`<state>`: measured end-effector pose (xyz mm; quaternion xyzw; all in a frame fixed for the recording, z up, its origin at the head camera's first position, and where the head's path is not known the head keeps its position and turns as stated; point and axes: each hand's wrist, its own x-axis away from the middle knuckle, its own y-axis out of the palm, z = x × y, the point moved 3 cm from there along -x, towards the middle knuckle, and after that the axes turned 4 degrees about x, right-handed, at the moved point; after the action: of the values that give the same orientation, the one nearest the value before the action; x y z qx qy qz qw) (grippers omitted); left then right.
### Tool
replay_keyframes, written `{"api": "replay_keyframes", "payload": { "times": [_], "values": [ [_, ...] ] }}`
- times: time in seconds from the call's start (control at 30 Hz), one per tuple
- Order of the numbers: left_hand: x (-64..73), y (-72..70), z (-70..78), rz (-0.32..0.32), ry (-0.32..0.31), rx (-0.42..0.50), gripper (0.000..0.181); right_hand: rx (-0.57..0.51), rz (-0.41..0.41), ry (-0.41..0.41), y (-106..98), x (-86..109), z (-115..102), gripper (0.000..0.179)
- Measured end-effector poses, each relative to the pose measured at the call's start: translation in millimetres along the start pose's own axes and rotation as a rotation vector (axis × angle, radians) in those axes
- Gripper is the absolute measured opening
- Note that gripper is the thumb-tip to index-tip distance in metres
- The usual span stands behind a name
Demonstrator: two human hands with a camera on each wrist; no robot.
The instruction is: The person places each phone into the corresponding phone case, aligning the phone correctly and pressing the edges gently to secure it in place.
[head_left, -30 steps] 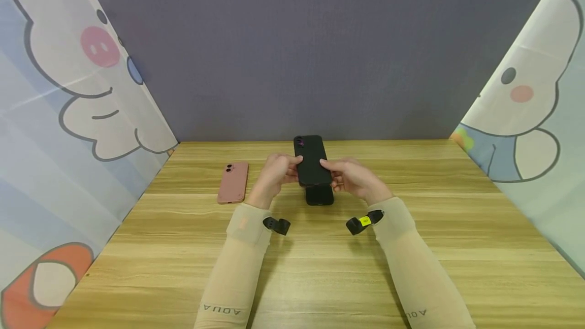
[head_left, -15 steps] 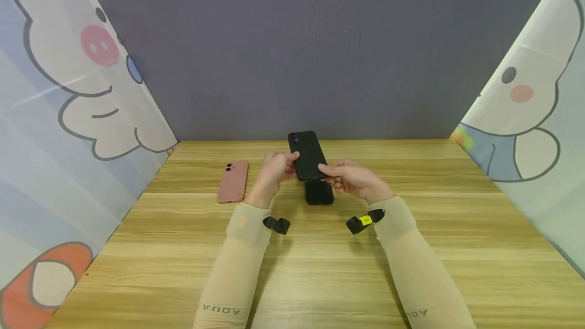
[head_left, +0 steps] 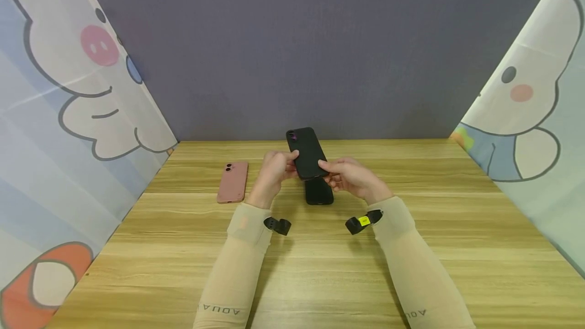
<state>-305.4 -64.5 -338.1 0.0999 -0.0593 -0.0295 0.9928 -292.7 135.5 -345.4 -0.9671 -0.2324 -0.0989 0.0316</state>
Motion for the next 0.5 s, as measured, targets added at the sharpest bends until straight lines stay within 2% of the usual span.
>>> {"api": "replay_keyframes", "payload": {
  "times": [0.3,0.5],
  "values": [
    [-0.7,-1.9,-0.3,-0.039,-0.027,0.055,0.019,0.082,-0.032,-0.05,-1.9,-0.3,0.6,0.034],
    [-2.4,-6.3,1.4,-0.001,-0.022,0.154,0.015,0.13,-0.057,-0.065,-3.5,2.3,-0.8,0.037]
  ]
}}
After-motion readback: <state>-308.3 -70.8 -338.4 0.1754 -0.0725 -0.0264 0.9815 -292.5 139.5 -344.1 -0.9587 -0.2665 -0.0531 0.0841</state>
